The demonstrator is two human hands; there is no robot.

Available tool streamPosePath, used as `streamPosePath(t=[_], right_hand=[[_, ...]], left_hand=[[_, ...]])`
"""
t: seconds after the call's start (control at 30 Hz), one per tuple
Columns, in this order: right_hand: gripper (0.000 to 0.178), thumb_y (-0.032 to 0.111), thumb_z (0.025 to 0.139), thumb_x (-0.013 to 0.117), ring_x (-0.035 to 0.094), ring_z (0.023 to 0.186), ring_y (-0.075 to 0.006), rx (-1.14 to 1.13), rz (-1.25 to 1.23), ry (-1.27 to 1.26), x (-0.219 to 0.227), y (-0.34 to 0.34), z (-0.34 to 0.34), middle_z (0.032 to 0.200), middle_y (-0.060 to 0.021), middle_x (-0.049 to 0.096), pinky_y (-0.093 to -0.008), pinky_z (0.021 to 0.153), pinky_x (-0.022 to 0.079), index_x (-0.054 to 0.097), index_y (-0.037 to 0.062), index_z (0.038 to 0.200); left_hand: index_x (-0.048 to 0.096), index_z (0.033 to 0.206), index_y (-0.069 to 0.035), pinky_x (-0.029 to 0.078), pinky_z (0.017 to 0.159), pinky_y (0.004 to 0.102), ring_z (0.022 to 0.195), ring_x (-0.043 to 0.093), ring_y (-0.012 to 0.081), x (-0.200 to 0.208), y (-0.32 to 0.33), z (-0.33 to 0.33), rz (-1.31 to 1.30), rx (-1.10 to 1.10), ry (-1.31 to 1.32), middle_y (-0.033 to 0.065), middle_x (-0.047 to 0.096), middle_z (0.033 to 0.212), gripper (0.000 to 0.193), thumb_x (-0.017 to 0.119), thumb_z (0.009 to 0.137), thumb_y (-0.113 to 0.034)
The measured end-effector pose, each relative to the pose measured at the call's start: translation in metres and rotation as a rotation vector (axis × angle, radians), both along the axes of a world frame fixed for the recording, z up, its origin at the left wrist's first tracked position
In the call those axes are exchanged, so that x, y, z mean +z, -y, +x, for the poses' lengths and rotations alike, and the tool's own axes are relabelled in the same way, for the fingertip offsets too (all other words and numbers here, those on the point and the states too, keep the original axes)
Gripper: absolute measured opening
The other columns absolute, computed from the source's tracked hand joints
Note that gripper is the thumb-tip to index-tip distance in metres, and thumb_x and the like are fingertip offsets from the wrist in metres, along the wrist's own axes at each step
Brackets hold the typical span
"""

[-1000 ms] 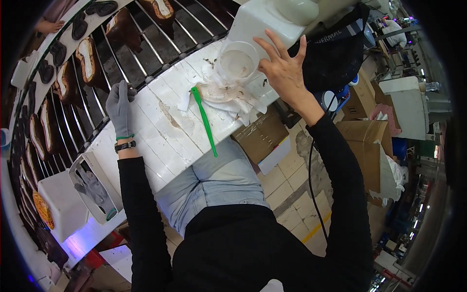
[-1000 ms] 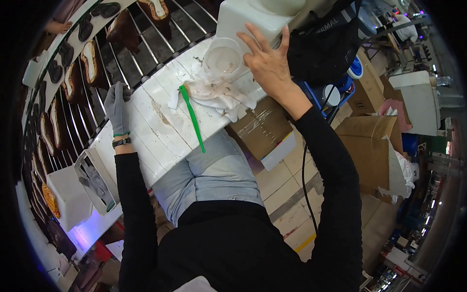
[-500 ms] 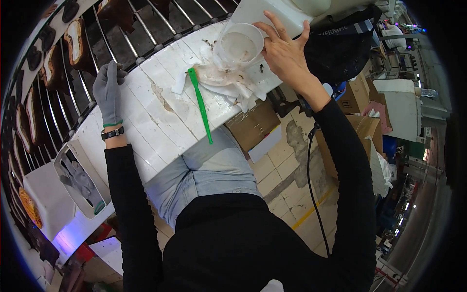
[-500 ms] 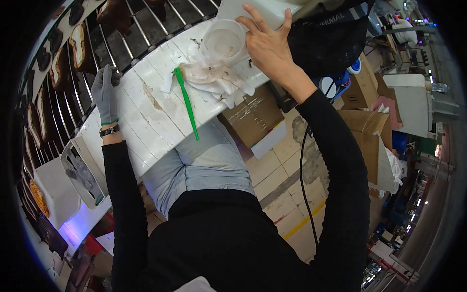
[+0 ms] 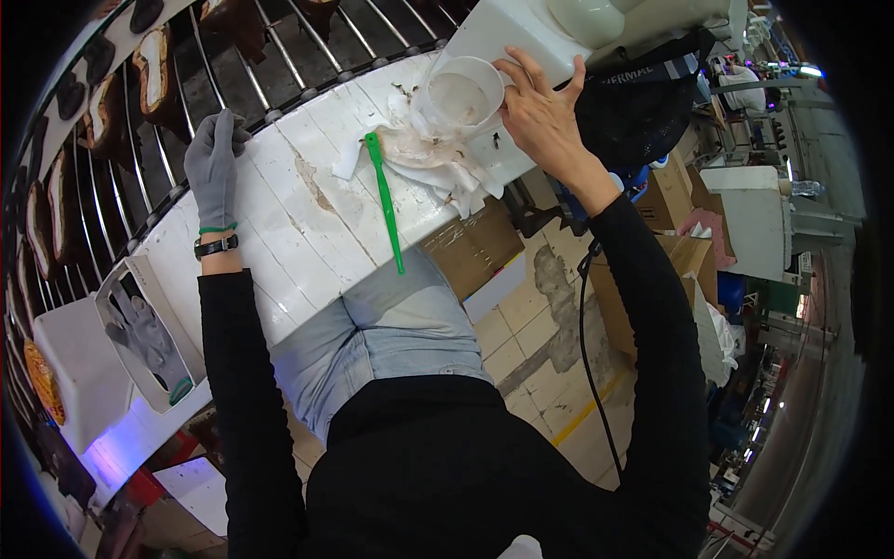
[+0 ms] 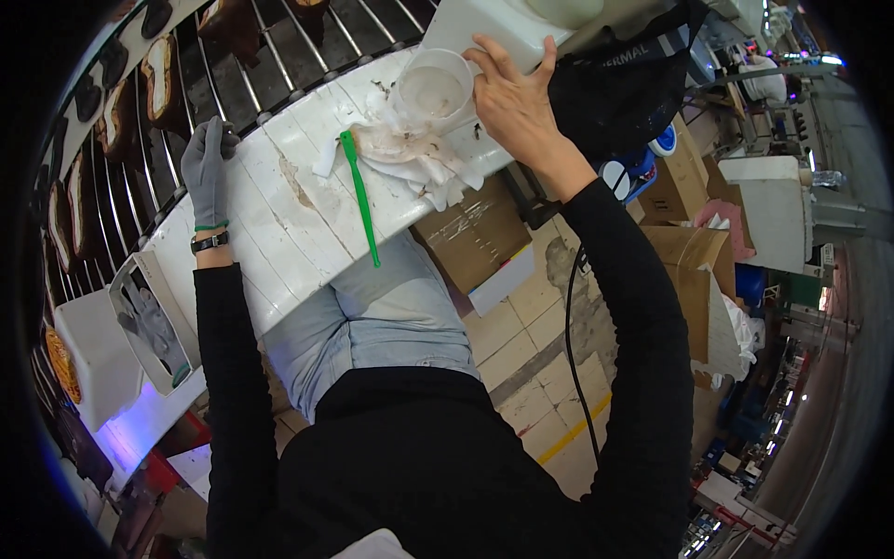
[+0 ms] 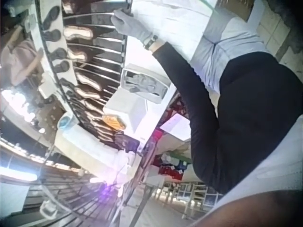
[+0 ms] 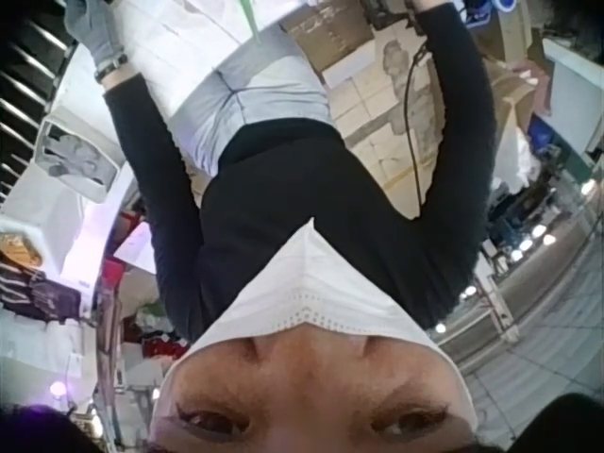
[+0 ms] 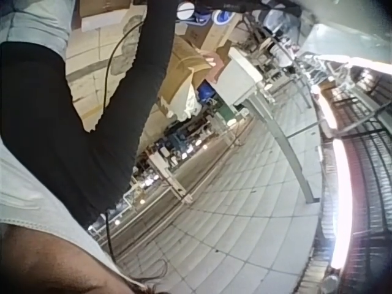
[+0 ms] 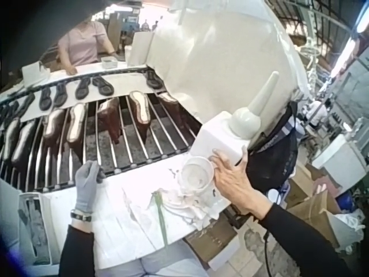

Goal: The recorder applies adhesive to the edges of shoe insoles using a small brush after taking them from a conveyor belt.

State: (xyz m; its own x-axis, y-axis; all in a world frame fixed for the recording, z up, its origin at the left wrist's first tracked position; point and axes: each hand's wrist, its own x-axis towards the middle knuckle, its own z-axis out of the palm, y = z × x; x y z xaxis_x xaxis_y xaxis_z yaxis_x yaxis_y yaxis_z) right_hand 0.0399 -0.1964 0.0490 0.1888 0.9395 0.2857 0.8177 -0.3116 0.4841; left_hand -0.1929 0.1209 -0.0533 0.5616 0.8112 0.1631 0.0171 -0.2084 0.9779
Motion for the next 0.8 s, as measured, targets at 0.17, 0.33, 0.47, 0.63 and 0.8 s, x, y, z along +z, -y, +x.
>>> streamPosePath(t=[0.17,0.33,0.47,0.63,0.8], right_hand=[[0.010,0.010,0.079,0.056,0.033,0.132,-0.0131,0.015,-0.001,0.059,-0.0023,0.0008,0.0024,0.121,0.0037,0.053,-0.0709,0.100,0.008,0.063,0.0060,0.072],[0.009,0.010,0.079,0.056,0.035,0.130,-0.0122,0.014,0.011,0.058,-0.0044,0.0019,0.0026,0.119,0.0028,0.054,-0.0706,0.101,0.008,0.062,0.0066,0.073],[0.008,0.011,0.079,0.056,0.036,0.129,-0.0122,0.011,0.023,0.077,-0.0062,0.0030,0.0022,0.118,0.0026,0.054,-0.0700,0.103,0.008,0.061,0.0070,0.075],[0.007,0.011,0.080,0.056,0.038,0.126,-0.0122,0.009,0.028,0.105,-0.0071,0.0018,0.0020,0.117,0.0028,0.054,-0.0699,0.103,0.008,0.061,0.0072,0.076],[0.007,0.010,0.079,0.056,0.039,0.124,-0.0113,0.007,0.045,0.105,-0.0071,0.0022,0.0016,0.116,0.0032,0.055,-0.0696,0.104,0.009,0.061,0.0074,0.076]], left_hand=[[0.068,0.092,-0.004,0.045,0.064,0.0202,0.068,0.058,0.0067,-0.0008,-0.0025,-0.0010,0.008,-0.021,0.002,0.0010,0.064,0.074,0.030,0.054,0.097,-0.030],[0.068,0.091,-0.004,0.045,0.063,0.0202,0.068,0.058,0.0065,0.0001,-0.0012,-0.0006,0.019,-0.025,0.014,0.0007,0.064,0.073,0.030,0.054,0.097,-0.030],[0.068,0.091,-0.003,0.045,0.063,0.0203,0.067,0.058,0.0063,0.0015,0.0001,-0.0004,0.011,-0.022,0.014,0.0006,0.064,0.073,0.031,0.054,0.097,-0.030],[0.068,0.091,-0.003,0.045,0.063,0.0206,0.067,0.058,0.0063,-0.0003,-0.0025,-0.0005,0.006,-0.014,0.007,0.0008,0.064,0.073,0.032,0.054,0.097,-0.031],[0.067,0.091,-0.003,0.045,0.063,0.0209,0.067,0.057,0.0063,-0.0004,-0.0021,0.0001,0.015,-0.021,0.013,0.0009,0.064,0.072,0.032,0.054,0.097,-0.032]])
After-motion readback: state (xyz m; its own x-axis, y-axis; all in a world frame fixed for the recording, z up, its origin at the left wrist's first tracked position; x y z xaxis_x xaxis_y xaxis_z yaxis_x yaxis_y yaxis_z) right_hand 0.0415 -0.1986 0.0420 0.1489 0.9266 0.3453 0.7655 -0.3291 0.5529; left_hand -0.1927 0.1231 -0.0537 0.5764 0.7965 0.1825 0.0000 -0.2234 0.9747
